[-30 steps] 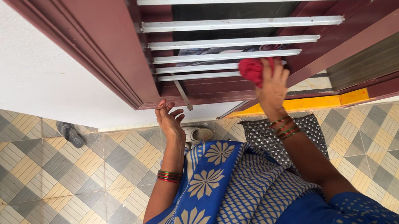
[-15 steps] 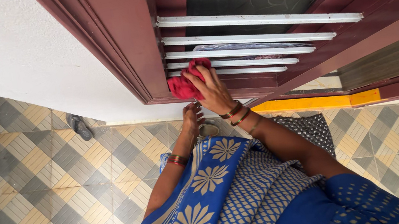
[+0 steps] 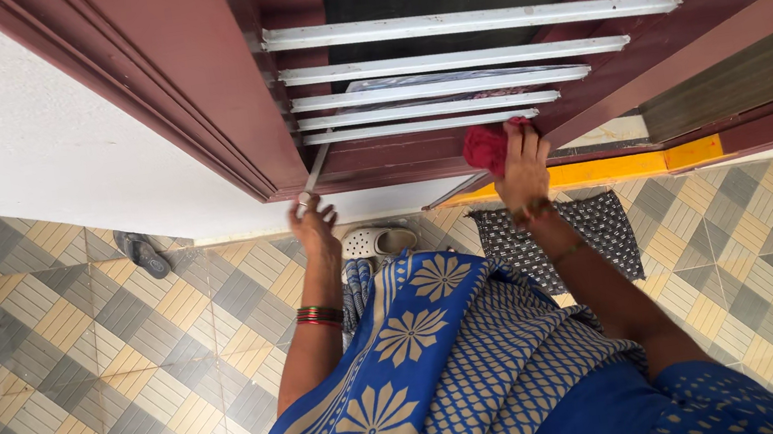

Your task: The person wipes the horizontal metal bars and the maroon frame of a door using a red cloth. They systematically clean each bar and the surrounding frame sections.

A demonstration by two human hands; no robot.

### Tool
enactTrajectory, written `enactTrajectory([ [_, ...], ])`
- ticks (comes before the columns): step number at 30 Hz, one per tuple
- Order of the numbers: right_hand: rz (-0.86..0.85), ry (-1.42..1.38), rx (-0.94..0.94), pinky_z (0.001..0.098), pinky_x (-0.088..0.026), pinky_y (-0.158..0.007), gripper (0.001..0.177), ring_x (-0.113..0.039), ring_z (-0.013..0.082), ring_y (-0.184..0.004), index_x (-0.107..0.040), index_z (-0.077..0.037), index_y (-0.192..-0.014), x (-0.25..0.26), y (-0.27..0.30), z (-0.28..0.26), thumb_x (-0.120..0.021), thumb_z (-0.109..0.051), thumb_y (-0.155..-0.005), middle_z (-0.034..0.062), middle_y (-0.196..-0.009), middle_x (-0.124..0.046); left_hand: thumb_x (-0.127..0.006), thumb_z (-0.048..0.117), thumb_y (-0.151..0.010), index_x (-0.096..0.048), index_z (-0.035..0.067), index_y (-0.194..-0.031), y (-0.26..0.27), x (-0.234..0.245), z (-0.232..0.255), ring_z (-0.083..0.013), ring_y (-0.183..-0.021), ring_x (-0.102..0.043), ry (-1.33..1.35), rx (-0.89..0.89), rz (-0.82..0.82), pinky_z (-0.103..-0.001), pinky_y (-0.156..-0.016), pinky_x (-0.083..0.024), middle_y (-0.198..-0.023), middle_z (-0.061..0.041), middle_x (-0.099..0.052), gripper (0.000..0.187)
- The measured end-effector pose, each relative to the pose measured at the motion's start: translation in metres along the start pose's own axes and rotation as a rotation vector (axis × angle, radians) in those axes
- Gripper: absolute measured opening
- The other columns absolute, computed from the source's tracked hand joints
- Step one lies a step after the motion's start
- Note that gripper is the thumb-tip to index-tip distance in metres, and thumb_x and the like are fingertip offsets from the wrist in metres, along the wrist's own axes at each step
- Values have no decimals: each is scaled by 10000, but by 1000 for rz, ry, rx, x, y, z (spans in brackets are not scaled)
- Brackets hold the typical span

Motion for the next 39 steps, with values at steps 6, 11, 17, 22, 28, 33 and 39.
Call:
enactTrajectory([
  [6,-68,115,-18,512,-479,-998,450,-457,418,-1258,-605,-37,-1225,-44,-31,-47,-712,-45,-788,210,-1299,-543,-643,97,-914,-349,160,-1359,11,14,0,-240,-832,-664,18,-74,91,-374,-698,-542,-1138,-132,-622,537],
  [11,-158,-345,934,586,-390,-1077,676,-531,350,-1260,-651,-132,-1272,-42,30,-180,-732,1,-614,92,-1299,-585,-623,103,-882,-338,178,-1366,22,15,-31,-257,-815,-656,-8,1,84,-382,-670,-524,-1162,-137,-593,567],
  [17,-237,-517,785,457,-430,-1104,691,-538,361,-1255,-614,-161,-1369,-30,53,-144,-704,40,-714,120,-1396,-553,-617,99,-887,-346,180,-1383,22,27,-31,-261,-836,-669,10,-4,76,-377,-673,-544,-1181,-145,-591,571],
  [22,-46,-64,135,507,-398,-1103,810,-444,389,-1337,-483,-140,-1508,-16,0,-12,-745,19,-758,197,-1470,-469,-622,104,-898,-365,175,-1385,23,21,-32,-261,-821,-654,-6,7,52,-365,-661,-526,-1177,-141,-589,555],
  [28,-174,-54,23,542,-284,-1161,906,-245,509,-1439,-406,4,-1490,-48,-42,-5,-855,-104,-711,324,-1539,-309,-621,91,-890,-391,174,-1370,33,5,-36,-254,-797,-644,-23,55,-11,-361,-659,-515,-1177,-136,-589,538],
  [33,-469,-29,-81,504,-356,-1210,908,-392,464,-1437,-391,-6,-1565,-58,-58,11,-822,-192,-788,324,-1506,-429,-630,96,-894,-425,159,-1358,36,12,-33,-240,-804,-640,-61,59,-14,-354,-676,-526,-1182,-131,-603,512],
  [39,-423,157,-116,483,-435,-1102,851,-462,465,-1335,-451,101,-1409,-48,-31,-9,-861,-251,-751,302,-1421,-468,-641,98,-895,-428,156,-1356,39,34,-23,-231,-807,-635,8,43,-11,-346,-686,-519,-1173,-109,-608,511],
])
Point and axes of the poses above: each hand's wrist, its own y-axis away from the middle knuckle, its own x-axis out of the back of the hand, z = x × y, the point moved 10 cm from there along -y, towards the middle knuckle
